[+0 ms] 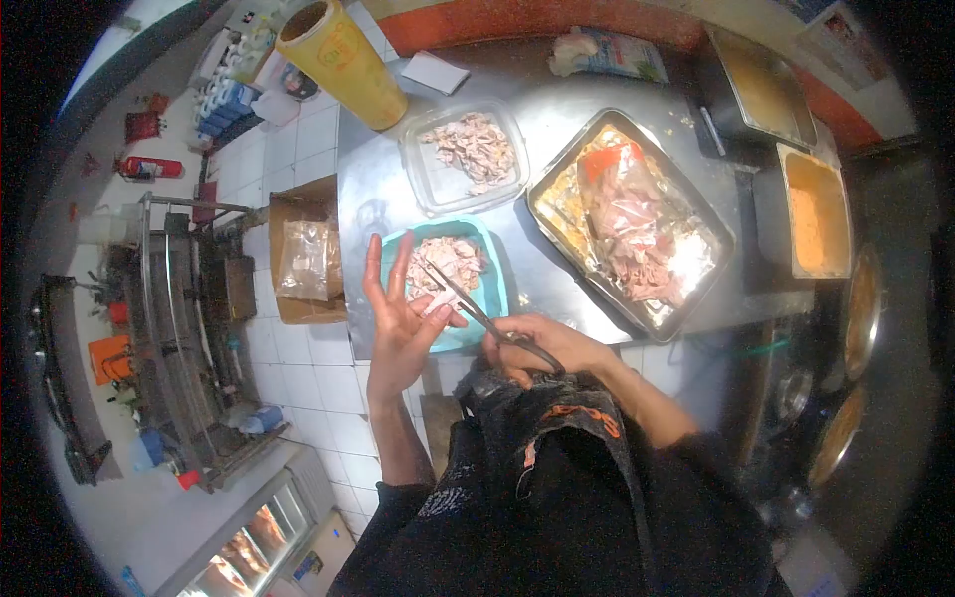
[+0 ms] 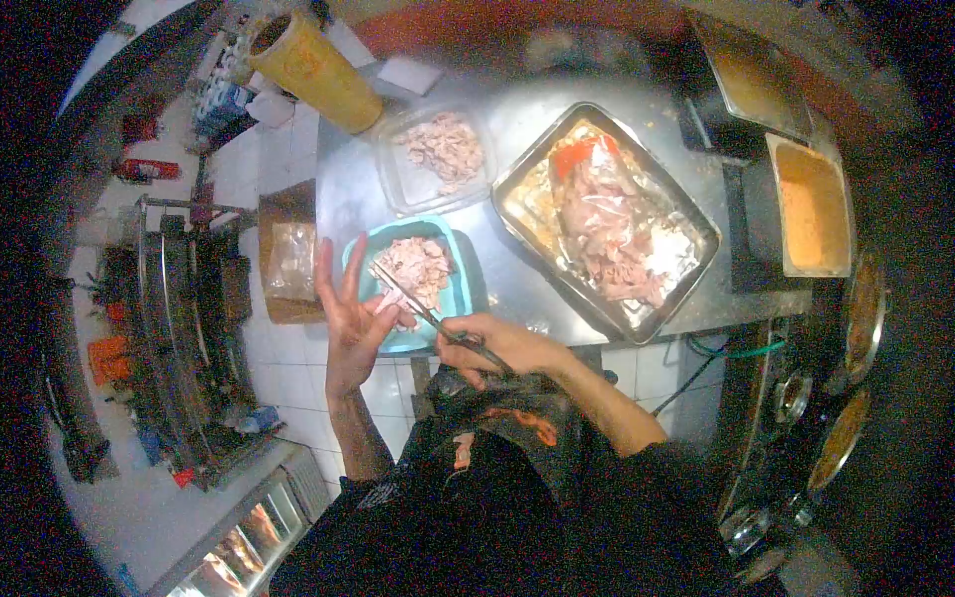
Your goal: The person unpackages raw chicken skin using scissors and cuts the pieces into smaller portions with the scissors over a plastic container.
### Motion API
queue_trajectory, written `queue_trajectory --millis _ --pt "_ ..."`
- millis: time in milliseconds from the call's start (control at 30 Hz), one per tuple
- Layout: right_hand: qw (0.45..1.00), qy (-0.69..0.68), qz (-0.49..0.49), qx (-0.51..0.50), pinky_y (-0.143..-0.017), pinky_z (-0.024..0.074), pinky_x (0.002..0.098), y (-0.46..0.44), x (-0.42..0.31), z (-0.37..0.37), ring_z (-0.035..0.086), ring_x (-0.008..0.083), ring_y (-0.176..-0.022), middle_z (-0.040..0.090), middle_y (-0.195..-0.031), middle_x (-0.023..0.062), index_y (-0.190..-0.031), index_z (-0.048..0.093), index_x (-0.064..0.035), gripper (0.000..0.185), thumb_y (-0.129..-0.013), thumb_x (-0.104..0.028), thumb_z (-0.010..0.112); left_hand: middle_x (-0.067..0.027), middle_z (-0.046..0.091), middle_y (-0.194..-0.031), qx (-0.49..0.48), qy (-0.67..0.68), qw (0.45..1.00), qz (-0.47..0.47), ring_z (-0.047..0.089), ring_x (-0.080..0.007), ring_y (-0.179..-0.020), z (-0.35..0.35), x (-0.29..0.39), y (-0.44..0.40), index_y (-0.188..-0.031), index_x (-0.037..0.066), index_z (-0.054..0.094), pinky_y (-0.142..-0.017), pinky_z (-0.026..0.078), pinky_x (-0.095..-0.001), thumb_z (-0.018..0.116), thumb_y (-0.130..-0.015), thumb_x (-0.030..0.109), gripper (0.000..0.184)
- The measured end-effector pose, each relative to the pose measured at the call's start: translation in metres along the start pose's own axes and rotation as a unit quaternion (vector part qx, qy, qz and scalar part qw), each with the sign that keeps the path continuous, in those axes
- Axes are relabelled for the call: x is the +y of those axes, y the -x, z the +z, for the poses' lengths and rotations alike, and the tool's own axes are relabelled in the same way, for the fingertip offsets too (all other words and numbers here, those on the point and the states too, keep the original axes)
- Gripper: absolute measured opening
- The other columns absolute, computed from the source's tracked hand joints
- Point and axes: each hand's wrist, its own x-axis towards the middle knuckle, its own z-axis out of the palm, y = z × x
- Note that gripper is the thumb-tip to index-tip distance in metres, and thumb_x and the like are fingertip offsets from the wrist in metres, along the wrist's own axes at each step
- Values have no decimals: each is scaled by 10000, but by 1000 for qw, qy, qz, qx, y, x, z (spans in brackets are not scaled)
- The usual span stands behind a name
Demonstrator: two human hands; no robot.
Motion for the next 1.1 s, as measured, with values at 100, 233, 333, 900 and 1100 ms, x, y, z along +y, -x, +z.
queue_trajectory --millis 100,233,333,900,1100 --pt "1000 17 10 12 -561 471 276 0 -2 3 580 125 -595 569 -691 40 -1018 573 -5 168 -1007 -172 560 -227 337 -1567 -55 48 996 -42 661 -222 -941 -11 -7 -1 -1609 99 25 -717 576 -299 544 -974 -43 833" --pt "999 28 6 32 -532 441 266 -2 7 8 555 103 -569 544 -646 7 -1010 574 -38 226 -1021 -262 597 -150 581 -1257 -100 63 988 -102 568 -118 -768 -16 -30 -2 -1493 29 352 -647 498 -244 468 -1075 142 448" --pt "999 15 -11 42 -522 425 258 -2 5 9 541 95 -557 539 -641 -3 -1007 572 -56 279 -1037 -331 603 -75 599 -1029 -80 8 990 -116 474 -81 -686 -10 -37 3 -1308 0 519 -600 416 -227 423 -1111 247 330" --pt "996 -78 -27 19 -474 431 238 0 13 6 540 97 -497 551 -619 20 -994 598 -6 258 -1010 -264 606 -17 540 -839 -110 -119 977 -140 508 -87 -753 -22 -46 16 -1062 -16 589 -667 450 -257 455 -1100 249 300" --pt "995 -83 -17 46 -437 404 239 3 7 5 513 86 -457 532 -581 10 -988 605 -11 168 -980 -179 603 -30 580 -870 -132 -125 969 -168 541 -103 -762 -23 -53 18 -1028 -5 617 -695 458 -266 497 -1079 220 260"
